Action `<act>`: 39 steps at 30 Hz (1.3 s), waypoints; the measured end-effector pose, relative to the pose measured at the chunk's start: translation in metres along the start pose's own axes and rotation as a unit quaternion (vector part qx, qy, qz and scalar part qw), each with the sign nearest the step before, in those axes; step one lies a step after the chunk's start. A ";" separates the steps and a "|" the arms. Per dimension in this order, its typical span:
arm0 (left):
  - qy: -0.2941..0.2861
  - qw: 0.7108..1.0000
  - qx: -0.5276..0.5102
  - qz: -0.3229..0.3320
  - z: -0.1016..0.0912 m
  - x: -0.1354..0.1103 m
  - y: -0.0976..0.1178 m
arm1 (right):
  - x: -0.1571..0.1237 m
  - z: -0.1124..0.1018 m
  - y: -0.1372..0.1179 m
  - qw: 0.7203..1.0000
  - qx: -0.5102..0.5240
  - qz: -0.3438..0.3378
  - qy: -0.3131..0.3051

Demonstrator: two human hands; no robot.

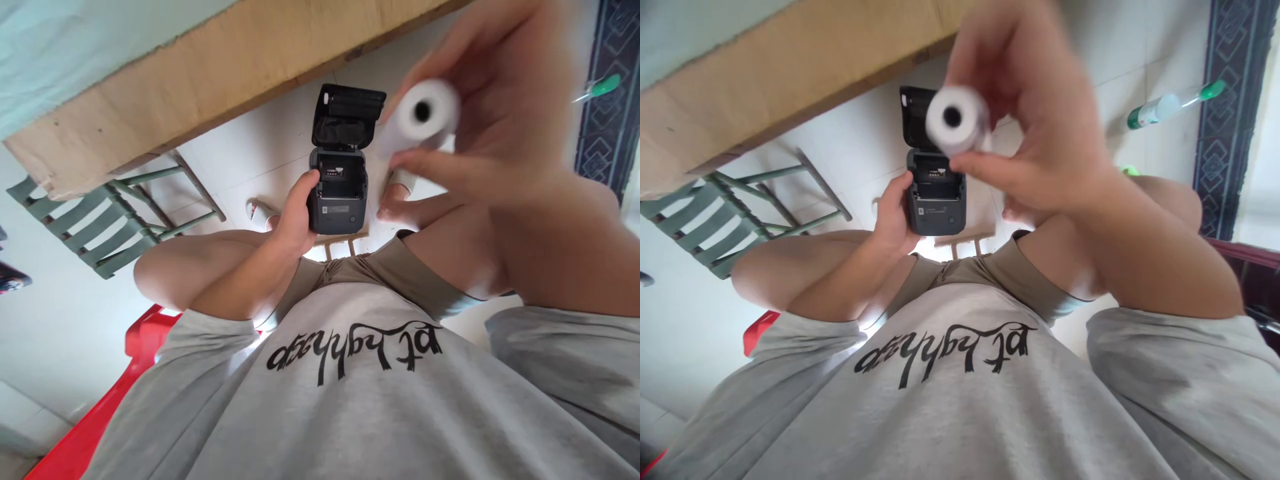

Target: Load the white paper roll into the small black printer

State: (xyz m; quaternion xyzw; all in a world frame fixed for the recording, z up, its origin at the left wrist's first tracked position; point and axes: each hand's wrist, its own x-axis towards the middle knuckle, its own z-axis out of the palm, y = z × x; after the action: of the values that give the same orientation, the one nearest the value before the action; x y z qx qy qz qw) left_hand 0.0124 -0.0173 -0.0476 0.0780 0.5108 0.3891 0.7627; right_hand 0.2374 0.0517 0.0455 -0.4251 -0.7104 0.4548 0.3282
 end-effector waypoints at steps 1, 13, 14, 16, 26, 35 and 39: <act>-0.002 1.000 -0.003 0.009 0.001 0.001 -0.001 | -0.004 0.007 0.002 0.998 -0.047 -0.036 -0.023; -0.015 1.000 0.003 0.017 0.017 0.001 0.000 | -0.005 0.043 0.022 0.874 -0.439 0.075 -0.195; -0.019 1.000 -0.001 0.019 0.018 0.001 0.000 | -0.005 0.044 0.023 0.872 -0.442 0.063 -0.200; -0.022 0.999 -0.009 0.026 0.019 0.000 0.000 | -0.004 0.044 0.026 0.873 -0.439 0.037 -0.208; -0.079 0.993 -0.038 0.082 0.020 -0.005 0.003 | -0.014 0.047 0.028 0.909 -0.375 -0.055 -0.175; -0.109 0.986 0.102 0.073 0.004 0.000 -0.001 | -0.018 0.034 0.018 0.942 -0.261 -0.201 0.066; -0.127 0.982 0.131 0.050 0.000 0.005 -0.003 | -0.015 0.020 0.006 0.959 -0.257 -0.049 0.109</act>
State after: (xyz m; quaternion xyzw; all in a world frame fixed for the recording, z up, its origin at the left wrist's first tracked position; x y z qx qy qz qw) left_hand 0.0145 -0.0162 -0.0524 0.2516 0.4517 0.3433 0.7841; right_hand 0.2288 0.0322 0.0315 -0.5066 -0.7834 0.1916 0.3049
